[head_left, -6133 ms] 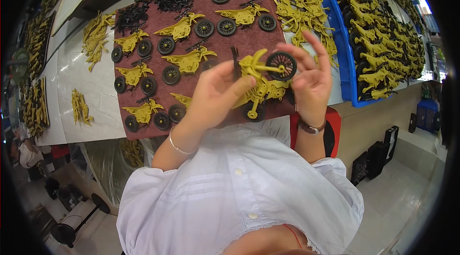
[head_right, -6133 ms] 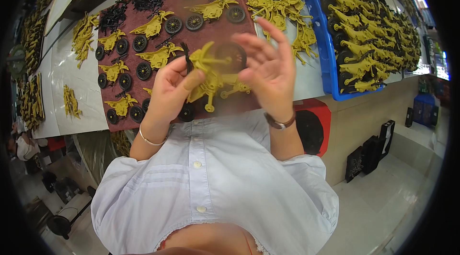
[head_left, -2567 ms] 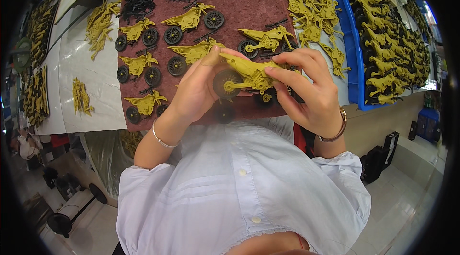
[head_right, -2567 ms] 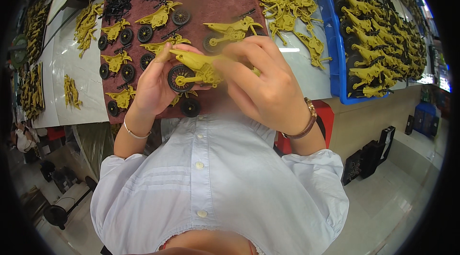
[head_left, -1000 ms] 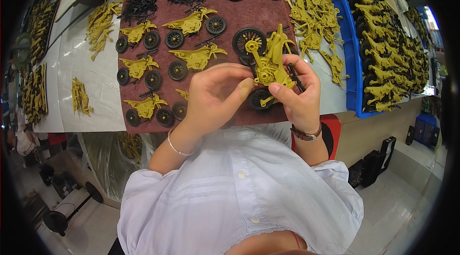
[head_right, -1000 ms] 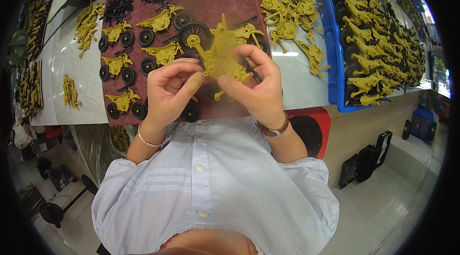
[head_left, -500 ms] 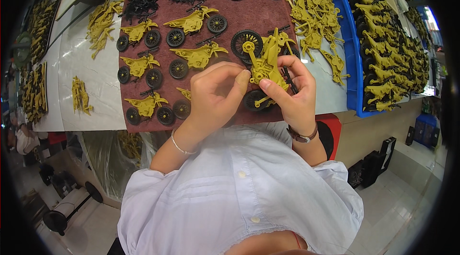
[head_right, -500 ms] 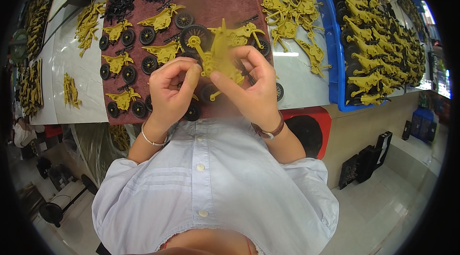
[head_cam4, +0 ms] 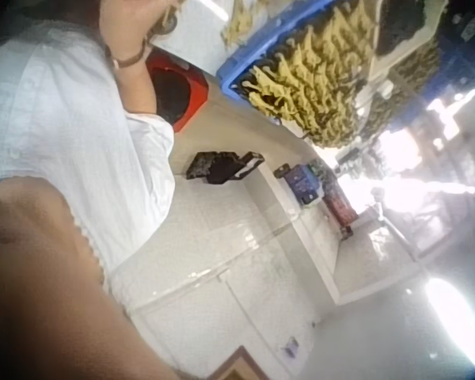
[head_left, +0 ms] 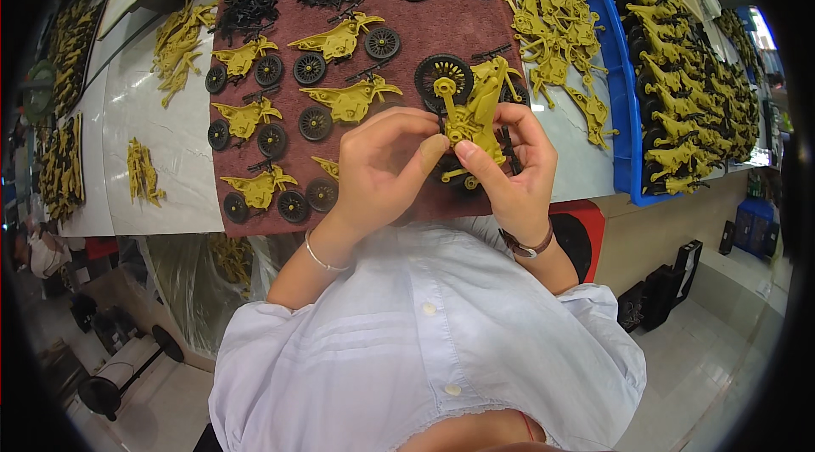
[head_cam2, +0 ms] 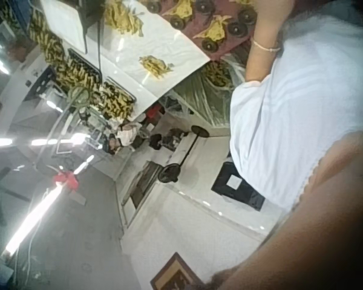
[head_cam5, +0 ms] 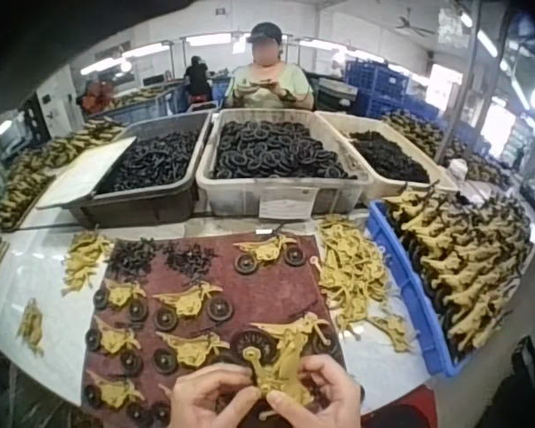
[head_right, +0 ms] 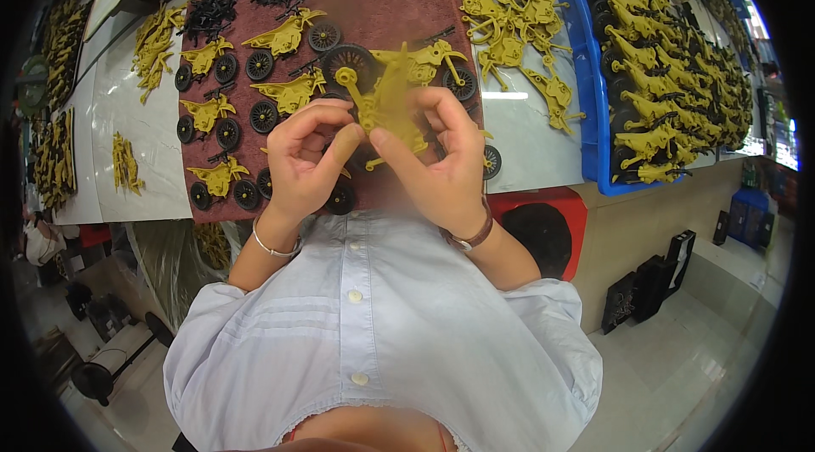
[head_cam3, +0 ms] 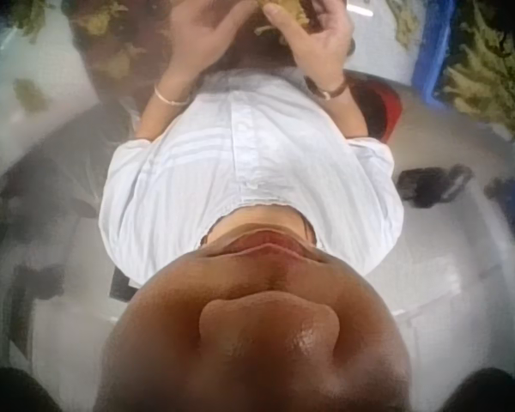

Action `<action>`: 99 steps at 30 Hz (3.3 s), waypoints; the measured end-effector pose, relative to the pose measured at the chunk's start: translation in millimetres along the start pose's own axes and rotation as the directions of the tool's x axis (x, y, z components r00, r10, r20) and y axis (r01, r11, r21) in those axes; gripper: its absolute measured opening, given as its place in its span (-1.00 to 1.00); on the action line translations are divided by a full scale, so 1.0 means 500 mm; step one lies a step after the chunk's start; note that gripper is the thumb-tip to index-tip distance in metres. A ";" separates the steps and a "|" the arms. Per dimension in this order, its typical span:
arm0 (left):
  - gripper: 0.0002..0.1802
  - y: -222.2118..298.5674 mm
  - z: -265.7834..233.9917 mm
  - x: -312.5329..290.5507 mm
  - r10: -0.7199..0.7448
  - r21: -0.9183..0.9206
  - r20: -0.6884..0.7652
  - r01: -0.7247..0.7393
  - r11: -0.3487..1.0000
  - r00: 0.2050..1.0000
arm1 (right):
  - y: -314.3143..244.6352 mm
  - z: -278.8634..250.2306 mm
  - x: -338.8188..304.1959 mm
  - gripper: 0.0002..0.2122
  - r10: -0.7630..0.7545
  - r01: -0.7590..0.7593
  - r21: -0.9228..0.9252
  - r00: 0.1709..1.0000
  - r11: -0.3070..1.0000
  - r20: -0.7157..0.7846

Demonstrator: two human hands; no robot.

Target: The person assembles small toy motorcycle models by hand, joining toy motorcycle parts, including wheels and motorcycle bodies, at a workstation.

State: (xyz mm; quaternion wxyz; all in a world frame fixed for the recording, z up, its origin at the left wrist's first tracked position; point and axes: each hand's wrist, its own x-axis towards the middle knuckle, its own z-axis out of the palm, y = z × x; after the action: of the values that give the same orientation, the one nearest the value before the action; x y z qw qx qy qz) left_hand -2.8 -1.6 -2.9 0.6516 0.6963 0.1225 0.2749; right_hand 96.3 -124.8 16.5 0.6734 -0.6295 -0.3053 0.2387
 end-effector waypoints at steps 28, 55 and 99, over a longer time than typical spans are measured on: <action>-0.82 0.018 -0.014 0.006 -0.065 -0.226 0.012 0.065 0.972 0.998 | 0.009 -0.006 -0.002 -0.72 0.024 -0.034 0.102 0.995 0.994 0.096; -0.75 0.038 -0.028 0.014 0.110 -0.177 0.103 -0.090 0.980 0.989 | 0.001 -0.022 0.012 -0.70 -0.273 0.370 -0.331 0.913 0.868 0.304; -0.68 0.050 -0.009 0.025 -0.363 -0.745 0.254 0.420 0.518 0.897 | 0.060 -0.233 -0.012 -0.64 -0.319 -0.132 -0.954 0.922 0.270 -0.218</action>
State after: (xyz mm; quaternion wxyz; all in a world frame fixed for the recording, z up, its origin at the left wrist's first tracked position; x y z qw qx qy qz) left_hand 0.2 5.7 24.0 0.9370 0.3033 0.1218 0.1233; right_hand 177.0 -208.4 -16.2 0.2148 -0.9188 -0.2914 -0.1574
